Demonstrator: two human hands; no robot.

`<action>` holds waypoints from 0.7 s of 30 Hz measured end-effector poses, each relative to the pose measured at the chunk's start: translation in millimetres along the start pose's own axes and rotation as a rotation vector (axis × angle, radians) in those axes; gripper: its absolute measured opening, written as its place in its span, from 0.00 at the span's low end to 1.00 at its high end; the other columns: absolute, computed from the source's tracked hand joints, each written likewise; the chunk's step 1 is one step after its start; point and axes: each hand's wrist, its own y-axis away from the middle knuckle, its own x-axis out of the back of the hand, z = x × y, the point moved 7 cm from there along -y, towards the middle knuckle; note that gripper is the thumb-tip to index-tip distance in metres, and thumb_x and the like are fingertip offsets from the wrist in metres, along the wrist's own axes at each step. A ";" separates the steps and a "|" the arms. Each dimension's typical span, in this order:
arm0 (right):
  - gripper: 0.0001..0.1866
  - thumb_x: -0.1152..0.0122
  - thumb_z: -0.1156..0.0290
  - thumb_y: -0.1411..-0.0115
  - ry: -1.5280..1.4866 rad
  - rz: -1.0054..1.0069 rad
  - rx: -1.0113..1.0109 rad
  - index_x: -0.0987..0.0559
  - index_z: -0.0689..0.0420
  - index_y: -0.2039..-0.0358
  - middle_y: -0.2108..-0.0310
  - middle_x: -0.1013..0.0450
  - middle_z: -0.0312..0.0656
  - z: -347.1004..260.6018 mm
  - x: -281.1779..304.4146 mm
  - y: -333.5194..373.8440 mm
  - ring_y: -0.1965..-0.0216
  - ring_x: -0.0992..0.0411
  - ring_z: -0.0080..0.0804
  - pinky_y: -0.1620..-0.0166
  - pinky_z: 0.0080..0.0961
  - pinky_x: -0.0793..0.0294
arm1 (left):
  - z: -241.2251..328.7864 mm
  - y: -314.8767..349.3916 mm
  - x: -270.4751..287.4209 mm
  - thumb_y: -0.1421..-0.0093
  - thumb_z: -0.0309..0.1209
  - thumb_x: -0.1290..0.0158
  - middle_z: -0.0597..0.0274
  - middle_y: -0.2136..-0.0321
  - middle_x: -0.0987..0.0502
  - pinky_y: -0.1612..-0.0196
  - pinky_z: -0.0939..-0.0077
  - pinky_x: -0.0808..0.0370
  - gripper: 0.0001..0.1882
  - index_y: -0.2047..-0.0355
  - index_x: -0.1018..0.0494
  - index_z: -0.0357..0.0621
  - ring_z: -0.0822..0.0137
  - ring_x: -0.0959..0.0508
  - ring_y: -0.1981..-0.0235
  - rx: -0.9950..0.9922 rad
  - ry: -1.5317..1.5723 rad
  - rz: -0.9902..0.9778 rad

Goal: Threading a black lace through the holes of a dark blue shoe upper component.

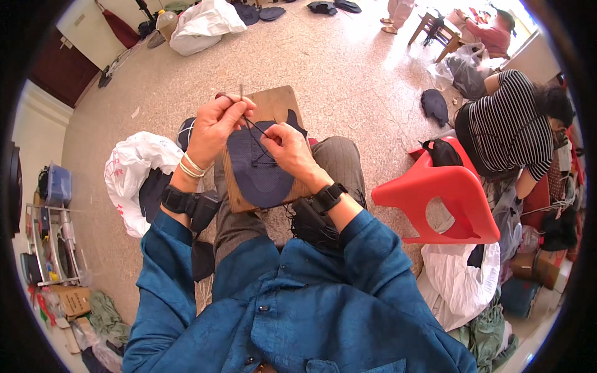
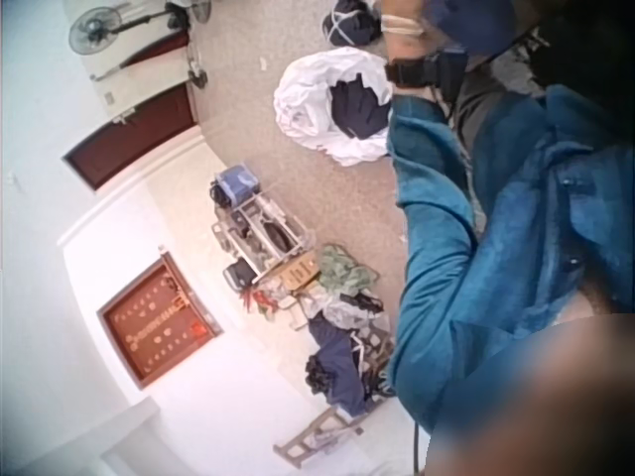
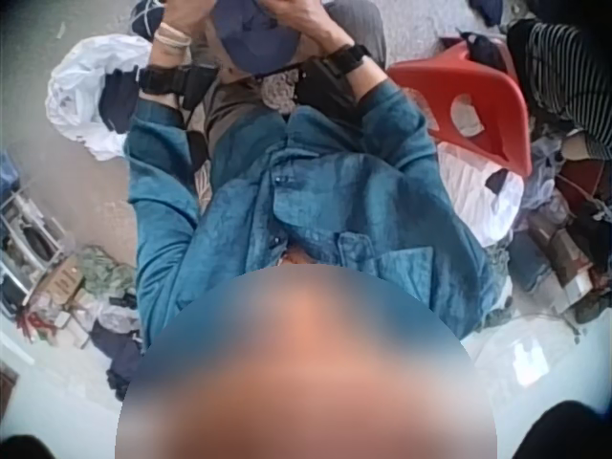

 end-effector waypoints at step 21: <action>0.13 0.54 0.69 0.26 -0.926 0.226 -0.377 0.28 0.64 0.49 0.69 0.28 0.36 56.6 48.8 29.8 0.71 0.27 0.22 0.60 0.26 0.19 | -158.6 79.5 90.7 0.29 0.33 0.51 0.70 0.73 0.28 0.69 0.81 0.27 0.14 0.50 0.25 0.35 0.79 0.31 0.77 0.438 0.566 0.431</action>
